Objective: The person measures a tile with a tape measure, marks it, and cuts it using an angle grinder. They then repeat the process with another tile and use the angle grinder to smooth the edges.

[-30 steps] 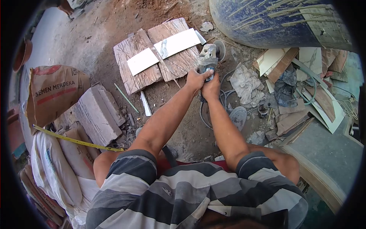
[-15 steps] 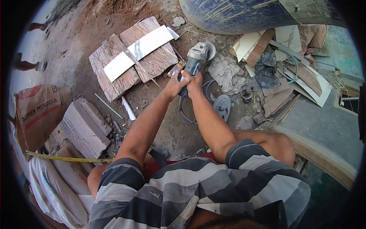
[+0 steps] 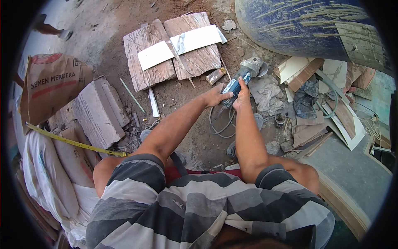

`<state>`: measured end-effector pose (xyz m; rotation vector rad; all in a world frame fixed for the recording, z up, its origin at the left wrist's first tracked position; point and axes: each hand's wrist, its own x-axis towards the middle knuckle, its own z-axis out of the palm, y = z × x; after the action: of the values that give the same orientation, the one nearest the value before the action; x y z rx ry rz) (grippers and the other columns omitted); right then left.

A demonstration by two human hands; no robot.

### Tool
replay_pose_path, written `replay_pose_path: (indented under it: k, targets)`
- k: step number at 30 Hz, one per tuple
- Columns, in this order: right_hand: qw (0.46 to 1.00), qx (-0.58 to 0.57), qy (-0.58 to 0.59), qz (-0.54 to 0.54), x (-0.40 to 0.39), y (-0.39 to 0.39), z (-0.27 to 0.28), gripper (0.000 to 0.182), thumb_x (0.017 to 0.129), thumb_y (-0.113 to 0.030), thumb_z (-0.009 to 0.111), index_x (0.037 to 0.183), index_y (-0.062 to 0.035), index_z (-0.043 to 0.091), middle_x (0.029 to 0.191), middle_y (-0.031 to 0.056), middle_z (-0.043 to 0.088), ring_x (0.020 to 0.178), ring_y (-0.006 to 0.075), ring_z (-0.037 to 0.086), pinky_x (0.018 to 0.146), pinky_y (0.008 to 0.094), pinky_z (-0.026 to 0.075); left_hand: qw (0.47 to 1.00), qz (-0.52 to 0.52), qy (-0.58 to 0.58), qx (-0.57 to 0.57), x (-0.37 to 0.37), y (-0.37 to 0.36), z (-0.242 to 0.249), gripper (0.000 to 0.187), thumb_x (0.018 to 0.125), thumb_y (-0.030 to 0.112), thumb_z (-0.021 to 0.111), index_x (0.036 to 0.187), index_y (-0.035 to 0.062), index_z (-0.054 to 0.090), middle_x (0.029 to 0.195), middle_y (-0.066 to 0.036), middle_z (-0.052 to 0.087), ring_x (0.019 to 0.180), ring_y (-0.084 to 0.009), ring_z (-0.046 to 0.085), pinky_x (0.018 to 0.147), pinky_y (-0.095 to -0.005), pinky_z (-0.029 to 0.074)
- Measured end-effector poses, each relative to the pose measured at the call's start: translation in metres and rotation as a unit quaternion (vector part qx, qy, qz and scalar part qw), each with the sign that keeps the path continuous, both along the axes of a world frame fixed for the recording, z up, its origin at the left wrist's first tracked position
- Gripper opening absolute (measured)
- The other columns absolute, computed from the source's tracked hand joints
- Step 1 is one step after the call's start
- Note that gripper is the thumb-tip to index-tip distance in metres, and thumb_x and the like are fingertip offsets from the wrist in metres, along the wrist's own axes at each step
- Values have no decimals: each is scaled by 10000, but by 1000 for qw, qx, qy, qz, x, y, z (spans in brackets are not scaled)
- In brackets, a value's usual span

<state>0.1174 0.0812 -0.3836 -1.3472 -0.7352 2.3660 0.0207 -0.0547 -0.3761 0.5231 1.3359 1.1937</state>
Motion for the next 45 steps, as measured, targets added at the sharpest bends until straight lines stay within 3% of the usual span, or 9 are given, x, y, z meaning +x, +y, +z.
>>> replay_pose_path:
  k: [4, 8, 9, 11, 15, 24, 26, 37, 45]
  targets:
    - [999, -13, 16, 50, 6, 2, 9, 367, 806, -271, 775, 1057, -55, 616, 896, 67, 669, 774, 213, 666, 734, 374, 554, 993, 31, -117, -15, 7, -4, 10, 688, 930, 451, 667, 1389, 13, 400, 1179, -148, 591, 1067, -223, 582, 866, -403, 516]
    - [987, 157, -44, -8, -12, -2, 4, 314, 802, -184, 802, 1008, -40, 614, 937, 52, 669, 813, 181, 637, 769, 354, 516, 981, 39, -177, -72, -9, -3, 12, 596, 958, 350, 630, 1392, -8, 435, 1263, -175, 587, 1161, -263, 580, 954, -433, 490]
    - [967, 231, -102, -29, -18, 1, -11, 515, 773, -133, 815, 1189, 5, 543, 1074, 94, 629, 968, 222, 620, 855, 383, 497, 981, 33, -177, -69, -7, -1, -2, 596, 958, 350, 630, 1392, -8, 435, 1263, -175, 587, 1161, -263, 580, 954, -433, 490]
    - [901, 304, -310, -3, -32, 1, 2, 708, 751, -218, 833, 1268, 57, 435, 1209, 212, 582, 1097, 332, 602, 934, 433, 478, 983, 40, 154, -89, 3, 2, -33, 642, 955, 295, 619, 1446, -47, 386, 1380, -237, 534, 1257, -312, 547, 1043, -399, 435]
    - [807, 289, -512, 56, -50, 11, 18, 754, 755, -301, 813, 1256, 56, 377, 1240, 297, 554, 1156, 414, 584, 975, 480, 467, 968, -26, 232, -95, 6, -5, -18, 705, 949, 270, 614, 1487, -70, 309, 1444, -287, 467, 1307, -341, 515, 1087, -360, 395]
    - [768, 282, -574, -5, -86, 19, -12, 726, 772, -306, 807, 1264, -1, 369, 1283, 245, 518, 1170, 413, 569, 1004, 474, 471, 980, -20, 170, -103, -18, -17, 35, 580, 916, 276, 638, 1381, -34, 484, 1330, -271, 575, 1234, -358, 579, 1058, -403, 435]
    - [768, 270, -581, -15, -91, 19, -6, 745, 762, -284, 813, 1276, -1, 353, 1309, 256, 503, 1189, 419, 559, 1027, 476, 462, 966, -31, 238, -102, -29, -19, 36, 537, 924, 281, 631, 1358, -14, 520, 1282, -243, 619, 1187, -338, 615, 1029, -399, 456]
    - [721, 234, -651, 35, -104, 21, 3, 750, 780, -348, 796, 1318, -51, 366, 1321, 162, 498, 1230, 339, 535, 1017, 494, 455, 969, 18, 234, -82, -63, -21, 34, 480, 961, 220, 583, 1353, -49, 512, 1249, -225, 642, 1154, -296, 627, 1009, -376, 458]
    - [734, 244, -629, 74, -98, 30, -5, 754, 772, -326, 801, 1311, -41, 358, 1329, 178, 487, 1236, 359, 527, 1023, 503, 457, 955, 124, 261, -68, -109, -20, 46, 449, 945, 242, 603, 1308, -22, 574, 1222, -227, 657, 1153, -313, 630, 1004, -380, 469]
